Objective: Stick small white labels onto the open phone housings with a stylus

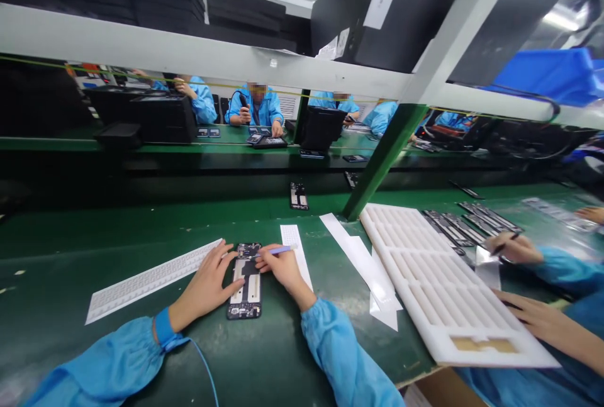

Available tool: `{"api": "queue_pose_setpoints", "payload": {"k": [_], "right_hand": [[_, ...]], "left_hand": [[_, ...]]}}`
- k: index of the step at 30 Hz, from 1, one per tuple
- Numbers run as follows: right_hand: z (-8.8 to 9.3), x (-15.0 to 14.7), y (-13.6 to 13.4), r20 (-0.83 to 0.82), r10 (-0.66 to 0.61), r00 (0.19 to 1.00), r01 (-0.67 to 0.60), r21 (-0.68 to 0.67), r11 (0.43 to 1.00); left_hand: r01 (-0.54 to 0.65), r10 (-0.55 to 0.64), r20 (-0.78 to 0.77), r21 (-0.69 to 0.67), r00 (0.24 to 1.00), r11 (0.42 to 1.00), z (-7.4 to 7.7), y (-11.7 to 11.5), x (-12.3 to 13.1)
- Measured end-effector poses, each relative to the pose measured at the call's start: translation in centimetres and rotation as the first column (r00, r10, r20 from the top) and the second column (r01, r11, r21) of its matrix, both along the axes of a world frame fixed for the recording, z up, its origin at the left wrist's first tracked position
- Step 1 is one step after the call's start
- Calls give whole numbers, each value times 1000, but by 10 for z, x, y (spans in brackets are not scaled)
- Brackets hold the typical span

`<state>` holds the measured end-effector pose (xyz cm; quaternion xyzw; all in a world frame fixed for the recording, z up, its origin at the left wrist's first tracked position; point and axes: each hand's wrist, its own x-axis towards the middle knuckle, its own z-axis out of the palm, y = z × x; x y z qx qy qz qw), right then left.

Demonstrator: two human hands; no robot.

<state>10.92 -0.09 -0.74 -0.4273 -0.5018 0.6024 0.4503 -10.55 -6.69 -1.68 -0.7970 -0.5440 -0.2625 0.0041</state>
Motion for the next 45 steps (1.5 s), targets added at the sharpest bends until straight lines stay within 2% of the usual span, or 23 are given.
{"api": "queue_pose_setpoints", "payload": {"k": [2, 5, 15, 22, 26, 30, 34, 37, 40, 42, 45], "right_hand": [[-1, -20, 3, 19, 23, 1000, -23, -9, 1000], [-4, -32, 9, 41, 38, 998, -38, -21, 999], [-7, -29, 11, 108, 76, 991, -76, -6, 997], [-4, -31, 13, 137, 92, 986, -92, -9, 996], [-6, -34, 12, 136, 20, 991, -23, 25, 999], [-7, -31, 10, 89, -151, 985, 142, 99, 985], [1, -26, 6, 44, -225, 973, 214, 169, 962], [9, -35, 0, 26, -128, 991, 123, 156, 980], [13, -66, -4, 84, 90, 992, -99, 112, 989], [12, -94, -3, 134, 203, 970, -215, 83, 973], [6, -134, 1, 171, 276, 946, -289, 55, 956]], "left_hand": [[-14, 14, 1, 6, 1000, 1000, -4, -3, 2], [-28, 28, 22, 14, 999, 1000, -6, -3, 6], [6, -4, 47, -35, 999, 999, -5, -2, 7], [-2, 2, 8, -59, 1000, 998, -2, -3, 6], [-1, 0, -31, -23, 1000, 1000, 1, -3, 7], [-30, 30, -21, 2, 999, 1000, 4, -6, 10], [-81, 81, -1, 37, 997, 996, 8, -25, -9], [-171, 174, -23, 87, 985, 981, 7, -47, -44], [-265, 274, -63, 123, 960, 956, 3, -61, -79], [-283, 293, -81, 114, 953, 952, 1, -63, -92], [-276, 282, -83, 77, 956, 958, -2, -60, -97]]}}
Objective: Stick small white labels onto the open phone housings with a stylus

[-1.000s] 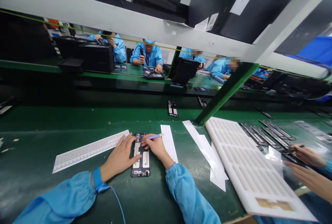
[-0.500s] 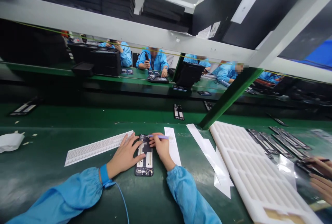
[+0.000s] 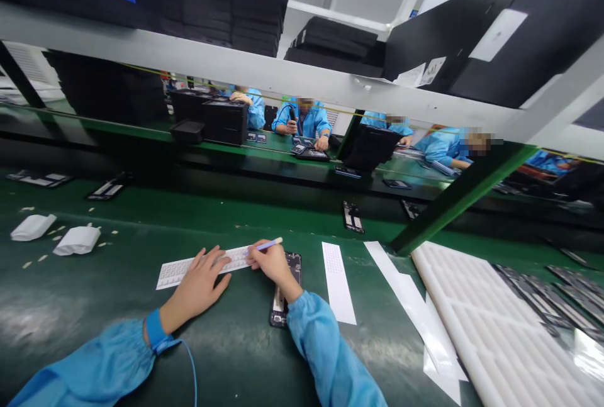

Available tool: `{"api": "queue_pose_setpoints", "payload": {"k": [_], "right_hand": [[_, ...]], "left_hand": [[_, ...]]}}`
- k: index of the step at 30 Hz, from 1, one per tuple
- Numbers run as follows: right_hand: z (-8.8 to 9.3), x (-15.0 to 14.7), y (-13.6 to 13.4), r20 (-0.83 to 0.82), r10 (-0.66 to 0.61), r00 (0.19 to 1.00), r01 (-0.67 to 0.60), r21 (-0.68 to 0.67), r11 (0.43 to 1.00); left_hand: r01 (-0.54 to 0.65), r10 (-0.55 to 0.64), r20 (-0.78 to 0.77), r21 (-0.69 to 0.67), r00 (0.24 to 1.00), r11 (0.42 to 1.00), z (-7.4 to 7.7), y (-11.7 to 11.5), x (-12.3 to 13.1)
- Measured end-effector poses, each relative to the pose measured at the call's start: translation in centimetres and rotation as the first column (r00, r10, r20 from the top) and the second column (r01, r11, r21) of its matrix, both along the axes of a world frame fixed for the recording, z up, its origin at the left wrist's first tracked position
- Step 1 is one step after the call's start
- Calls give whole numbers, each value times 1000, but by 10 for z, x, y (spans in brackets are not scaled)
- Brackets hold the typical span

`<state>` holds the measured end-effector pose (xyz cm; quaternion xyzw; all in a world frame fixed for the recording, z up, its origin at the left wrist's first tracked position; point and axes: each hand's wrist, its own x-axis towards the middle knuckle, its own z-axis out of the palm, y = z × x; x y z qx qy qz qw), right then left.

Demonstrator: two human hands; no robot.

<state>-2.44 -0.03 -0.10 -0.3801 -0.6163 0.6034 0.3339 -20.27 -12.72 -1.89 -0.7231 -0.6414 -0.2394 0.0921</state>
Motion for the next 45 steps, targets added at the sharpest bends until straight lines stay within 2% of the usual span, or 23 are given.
{"api": "queue_pose_setpoints", "payload": {"k": [2, 5, 15, 29, 45], "right_hand": [[-5, -16, 3, 12, 29, 1000, -29, -8, 1000], [-11, -23, 5, 25, 40, 999, -40, -22, 999], [-10, -20, 4, 39, 78, 996, -78, -14, 997], [-10, -20, 4, -24, 63, 998, -64, -44, 997], [-13, -20, 5, -17, 66, 998, -67, -39, 997]], "left_hand": [[10, -10, 10, -16, 1000, 1000, -1, 2, 2], [9, -8, 35, -22, 999, 1000, -2, 1, 4], [3, -1, 73, -25, 997, 1000, -3, 0, 6], [4, -3, 41, -33, 999, 999, -6, 2, 4], [-5, 5, 1, -49, 1000, 999, -3, 1, 5]]}}
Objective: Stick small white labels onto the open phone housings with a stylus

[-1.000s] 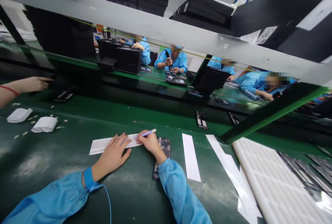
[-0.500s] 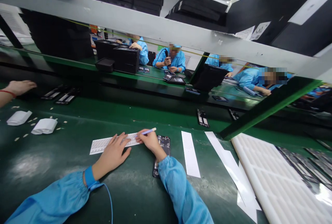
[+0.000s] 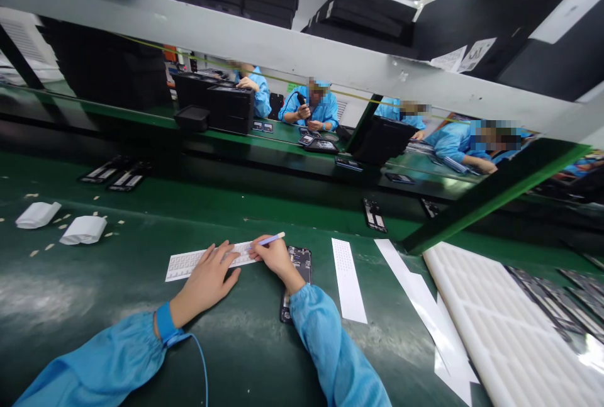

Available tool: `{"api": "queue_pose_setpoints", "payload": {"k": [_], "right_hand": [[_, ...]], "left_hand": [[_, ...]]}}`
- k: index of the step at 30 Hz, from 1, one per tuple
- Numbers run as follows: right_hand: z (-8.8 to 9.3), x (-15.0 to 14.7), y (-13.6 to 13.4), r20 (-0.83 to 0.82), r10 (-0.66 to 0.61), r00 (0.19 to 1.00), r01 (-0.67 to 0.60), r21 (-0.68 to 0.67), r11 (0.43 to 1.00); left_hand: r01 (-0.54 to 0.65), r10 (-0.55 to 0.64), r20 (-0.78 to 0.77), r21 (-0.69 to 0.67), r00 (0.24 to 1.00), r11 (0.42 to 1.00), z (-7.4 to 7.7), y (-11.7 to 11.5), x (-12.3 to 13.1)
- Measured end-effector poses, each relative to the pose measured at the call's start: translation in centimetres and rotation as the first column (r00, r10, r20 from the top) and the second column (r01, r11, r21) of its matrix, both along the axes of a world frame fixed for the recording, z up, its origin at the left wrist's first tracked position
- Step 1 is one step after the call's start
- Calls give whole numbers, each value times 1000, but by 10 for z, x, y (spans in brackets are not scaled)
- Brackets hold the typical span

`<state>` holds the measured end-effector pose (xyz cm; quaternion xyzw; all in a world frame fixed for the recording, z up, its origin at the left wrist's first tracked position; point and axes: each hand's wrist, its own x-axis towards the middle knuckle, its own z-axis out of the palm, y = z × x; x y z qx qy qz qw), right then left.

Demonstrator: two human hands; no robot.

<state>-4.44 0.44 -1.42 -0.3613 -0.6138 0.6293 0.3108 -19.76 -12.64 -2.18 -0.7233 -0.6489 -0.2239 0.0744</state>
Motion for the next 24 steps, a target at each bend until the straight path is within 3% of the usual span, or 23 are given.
{"api": "queue_pose_setpoints", "payload": {"k": [24], "right_hand": [[-3, 1, 2, -7, -15, 1000, 15, -27, 1000]], "left_hand": [[0, 0, -16, 5, 1000, 1000, 2, -1, 1]]}}
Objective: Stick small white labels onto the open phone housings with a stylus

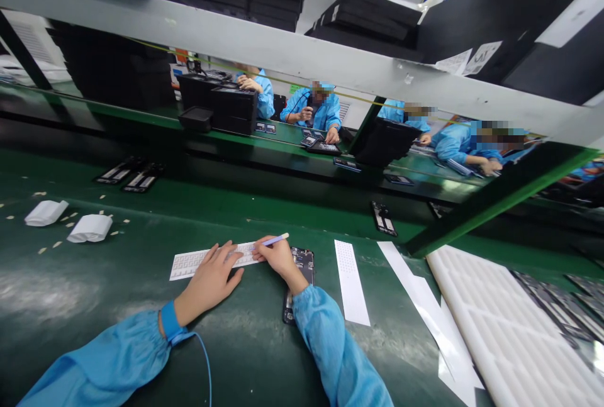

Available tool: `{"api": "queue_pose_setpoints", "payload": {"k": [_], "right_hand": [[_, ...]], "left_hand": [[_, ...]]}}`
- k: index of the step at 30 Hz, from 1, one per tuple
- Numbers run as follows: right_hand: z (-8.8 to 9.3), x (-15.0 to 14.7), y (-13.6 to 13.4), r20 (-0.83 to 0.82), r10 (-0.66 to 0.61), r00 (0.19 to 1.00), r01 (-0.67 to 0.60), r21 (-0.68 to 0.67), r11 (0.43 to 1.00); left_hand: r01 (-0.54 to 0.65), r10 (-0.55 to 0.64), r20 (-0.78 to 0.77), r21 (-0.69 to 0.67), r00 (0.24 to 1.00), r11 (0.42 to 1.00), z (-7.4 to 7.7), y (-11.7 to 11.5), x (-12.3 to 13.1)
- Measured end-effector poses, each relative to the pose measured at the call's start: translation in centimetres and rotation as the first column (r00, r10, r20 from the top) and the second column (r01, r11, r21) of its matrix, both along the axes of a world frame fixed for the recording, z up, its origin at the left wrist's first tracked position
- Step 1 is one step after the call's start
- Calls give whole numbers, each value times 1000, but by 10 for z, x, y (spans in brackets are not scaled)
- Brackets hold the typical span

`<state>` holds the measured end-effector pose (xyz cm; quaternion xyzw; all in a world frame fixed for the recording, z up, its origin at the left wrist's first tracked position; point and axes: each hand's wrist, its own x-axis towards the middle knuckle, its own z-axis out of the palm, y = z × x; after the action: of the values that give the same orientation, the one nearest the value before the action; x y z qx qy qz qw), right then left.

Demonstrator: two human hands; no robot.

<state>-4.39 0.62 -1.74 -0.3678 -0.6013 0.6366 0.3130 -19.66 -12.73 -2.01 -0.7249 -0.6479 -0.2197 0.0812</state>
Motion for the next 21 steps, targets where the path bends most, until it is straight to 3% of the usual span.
{"api": "queue_pose_setpoints", "payload": {"k": [21], "right_hand": [[2, 0, -2, -24, -3, 1000, 3, 1, 1000]], "left_hand": [[-6, 6, 11, 0, 1000, 1000, -1, 0, 0]]}}
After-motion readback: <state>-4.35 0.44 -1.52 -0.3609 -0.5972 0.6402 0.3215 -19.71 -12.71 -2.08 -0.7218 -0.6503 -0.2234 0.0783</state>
